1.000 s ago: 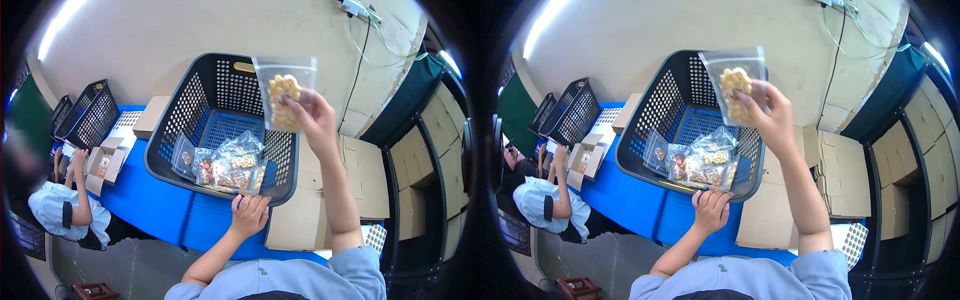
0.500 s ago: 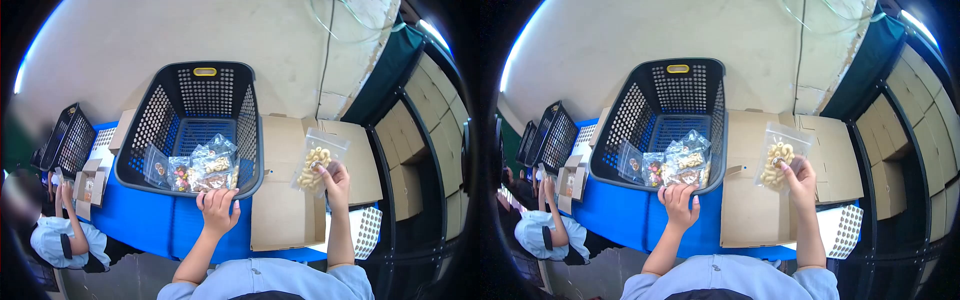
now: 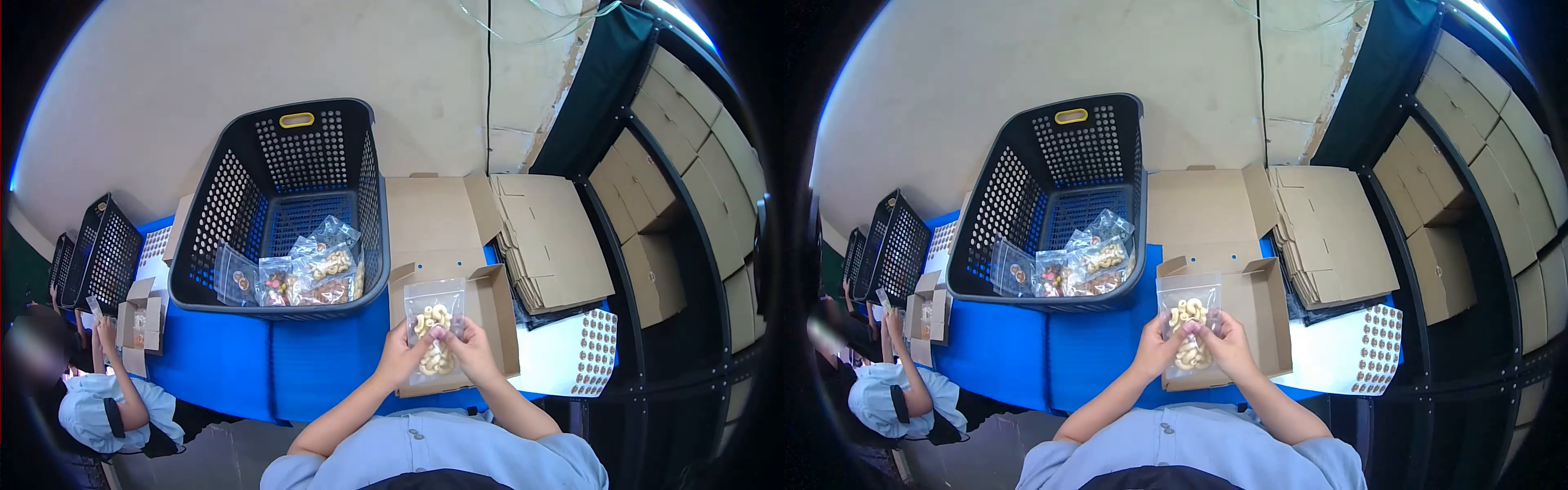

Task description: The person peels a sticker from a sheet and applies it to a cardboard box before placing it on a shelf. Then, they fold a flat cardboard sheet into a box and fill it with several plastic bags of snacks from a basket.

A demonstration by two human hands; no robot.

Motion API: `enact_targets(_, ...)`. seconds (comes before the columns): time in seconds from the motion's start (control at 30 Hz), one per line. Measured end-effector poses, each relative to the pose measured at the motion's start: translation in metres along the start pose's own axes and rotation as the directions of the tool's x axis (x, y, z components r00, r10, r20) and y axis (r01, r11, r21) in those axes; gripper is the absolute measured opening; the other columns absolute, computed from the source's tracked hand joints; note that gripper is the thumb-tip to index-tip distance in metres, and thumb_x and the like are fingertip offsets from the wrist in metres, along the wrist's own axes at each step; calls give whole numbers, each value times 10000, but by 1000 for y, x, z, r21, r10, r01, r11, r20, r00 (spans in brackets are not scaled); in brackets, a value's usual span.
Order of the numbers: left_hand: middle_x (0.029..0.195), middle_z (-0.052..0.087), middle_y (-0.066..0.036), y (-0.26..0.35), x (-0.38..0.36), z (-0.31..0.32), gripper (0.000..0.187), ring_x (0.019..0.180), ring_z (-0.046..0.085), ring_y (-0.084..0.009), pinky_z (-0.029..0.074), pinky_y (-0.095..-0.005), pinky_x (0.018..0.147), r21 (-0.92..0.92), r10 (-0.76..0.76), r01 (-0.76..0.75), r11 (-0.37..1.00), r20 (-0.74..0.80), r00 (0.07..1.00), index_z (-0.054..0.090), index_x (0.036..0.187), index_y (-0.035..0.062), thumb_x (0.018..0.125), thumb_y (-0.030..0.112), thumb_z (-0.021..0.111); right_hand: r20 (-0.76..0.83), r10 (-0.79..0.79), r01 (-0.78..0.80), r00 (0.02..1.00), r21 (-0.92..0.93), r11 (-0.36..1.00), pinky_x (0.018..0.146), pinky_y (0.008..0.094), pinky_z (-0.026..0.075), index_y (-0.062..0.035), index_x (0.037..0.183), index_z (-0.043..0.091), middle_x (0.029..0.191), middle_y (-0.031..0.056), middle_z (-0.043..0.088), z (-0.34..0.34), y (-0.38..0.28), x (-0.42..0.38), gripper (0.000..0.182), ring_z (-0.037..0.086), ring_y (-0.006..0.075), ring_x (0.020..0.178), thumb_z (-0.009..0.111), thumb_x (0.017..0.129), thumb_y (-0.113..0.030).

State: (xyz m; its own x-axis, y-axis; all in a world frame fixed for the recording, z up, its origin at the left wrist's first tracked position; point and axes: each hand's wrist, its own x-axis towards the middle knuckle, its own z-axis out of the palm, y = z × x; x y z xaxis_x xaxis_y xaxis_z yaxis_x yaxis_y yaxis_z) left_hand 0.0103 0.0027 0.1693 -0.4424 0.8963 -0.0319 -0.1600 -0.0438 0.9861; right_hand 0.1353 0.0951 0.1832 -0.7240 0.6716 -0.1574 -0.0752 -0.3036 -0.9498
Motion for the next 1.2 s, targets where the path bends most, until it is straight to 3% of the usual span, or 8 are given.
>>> enact_targets(0.33, 1044, 627, -67, -9, -28, -13, 338, 928, 584, -108, 480, -260, 810, -26, -14, 15, 1000, 35, 999, 526, 1179, -16, 989, 257, 471, 57, 29, -28, 998, -27, 999, 716, 240, 502, -15, 1080, 558, 935, 48, 661, 6, -5, -28, 246, 629, 95, 835, 604, 922, -199)
enact_targets(0.4, 1052, 633, -85, -3, -36, -7, 345, 941, 595, -129, 485, -284, 820, 69, -99, 94, 993, 79, 992, 517, 1193, -13, 961, 243, 533, 76, 4, 1, 997, -61, 998, 717, 243, 502, -20, 1072, 566, 934, 44, 660, -2, 4, -29, 252, 626, 88, 838, 604, 923, -219)
enact_targets(0.47, 1064, 638, -106, 3, -40, 1, 388, 964, 602, -143, 491, -295, 823, 286, 82, -119, 951, 136, 987, 504, 1207, -14, 914, 218, 611, 96, -18, 27, 995, -95, 995, 718, 246, 502, -25, 1064, 575, 933, 40, 659, -9, 7, -32, 258, 623, 82, 842, 604, 923, -239)
enact_targets(0.63, 1068, 641, -112, 3, -49, -6, 418, 977, 610, -150, 490, -306, 837, 228, 39, -84, 970, 197, 980, 509, 1195, -26, 865, 178, 664, -28, 188, -186, 982, 42, 982, 729, 243, 507, 4, 1064, 578, 905, 51, 670, 2, -5, -45, 257, 633, 89, 824, 668, 869, -137)
enact_targets(0.73, 1066, 641, -112, 0, -55, -6, 425, 970, 610, -154, 488, -310, 841, 296, 33, -88, 951, 186, 982, 509, 1190, -28, 848, 160, 678, 53, -26, 30, 998, -67, 997, 763, 263, 514, 9, 1081, 575, 972, 62, 672, 7, 6, -49, 261, 633, 102, 873, 671, 859, -91)
enact_targets(0.87, 1076, 631, -112, -1, -56, -7, 445, 968, 597, -148, 489, -298, 836, 358, 97, -171, 918, 215, 972, 501, 1193, -26, 836, 161, 692, 92, -17, 22, 996, -50, 998, 787, 273, 521, 32, 1128, 546, 1021, 90, 654, 3, 15, -44, 310, 635, 125, 911, 657, 877, -113)
enact_targets(1.13, 954, 641, -60, -31, -46, -16, 407, 809, 588, -79, 494, -237, 686, -41, 59, -59, 997, 12, 998, 511, 1197, -18, 980, 326, 490, 149, 73, -69, 986, -31, 997, 742, 253, 513, 29, 1156, 523, 996, 66, 647, 8, 8, -41, 321, 626, 108, 880, 637, 896, -119)
enact_targets(1.2, 1107, 600, -83, -34, -46, -25, 402, 988, 568, -107, 483, -260, 835, -78, -16, 20, 997, 50, 999, 458, 1259, -14, 1007, 297, 428, 125, 121, -116, 985, -42, 992, 758, 244, 512, 37, 1166, 511, 991, 75, 646, 13, 7, -39, 325, 630, 119, 890, 628, 900, -107)
